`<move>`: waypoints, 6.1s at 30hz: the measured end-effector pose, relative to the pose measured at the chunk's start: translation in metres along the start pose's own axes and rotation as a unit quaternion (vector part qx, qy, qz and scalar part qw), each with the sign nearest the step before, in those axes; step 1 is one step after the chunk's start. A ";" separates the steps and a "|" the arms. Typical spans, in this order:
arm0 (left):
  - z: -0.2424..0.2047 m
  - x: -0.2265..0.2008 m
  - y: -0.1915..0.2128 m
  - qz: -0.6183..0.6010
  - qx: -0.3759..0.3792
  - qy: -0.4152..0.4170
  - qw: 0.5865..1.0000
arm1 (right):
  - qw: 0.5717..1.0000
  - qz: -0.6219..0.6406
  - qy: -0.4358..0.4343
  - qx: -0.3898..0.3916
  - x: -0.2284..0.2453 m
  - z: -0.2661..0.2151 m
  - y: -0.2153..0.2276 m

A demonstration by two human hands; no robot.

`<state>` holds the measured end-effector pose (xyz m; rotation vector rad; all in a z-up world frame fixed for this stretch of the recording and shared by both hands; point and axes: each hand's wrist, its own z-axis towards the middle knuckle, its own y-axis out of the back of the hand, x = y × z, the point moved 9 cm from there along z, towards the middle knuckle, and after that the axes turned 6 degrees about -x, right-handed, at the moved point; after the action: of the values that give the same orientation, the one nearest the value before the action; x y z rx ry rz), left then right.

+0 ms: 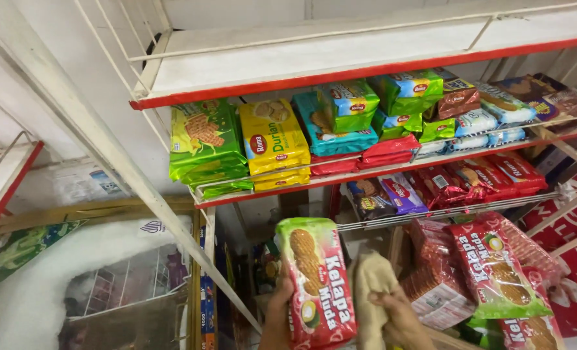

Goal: The recorder is wiping down a grocery store shelf and cleaning individual snack packages using a cloth.

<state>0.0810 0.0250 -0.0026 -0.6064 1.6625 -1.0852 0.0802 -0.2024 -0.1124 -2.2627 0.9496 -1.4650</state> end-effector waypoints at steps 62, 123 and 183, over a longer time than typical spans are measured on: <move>0.020 0.031 0.032 -0.064 -0.068 0.065 0.993 | 0.499 -0.652 0.512 0.252 0.113 -0.164 -0.232; -0.002 -0.039 0.039 0.141 -0.194 0.040 0.970 | 0.872 -0.268 0.400 0.091 0.135 -0.072 -0.148; -0.032 0.006 -0.151 0.278 -0.125 -0.056 0.951 | 0.749 -0.399 0.332 0.411 0.290 -0.103 -0.121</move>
<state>0.0327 -0.0387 0.1295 -0.3145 1.7357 -0.4291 0.1117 -0.2917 0.2041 -1.4408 -0.6686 -2.4361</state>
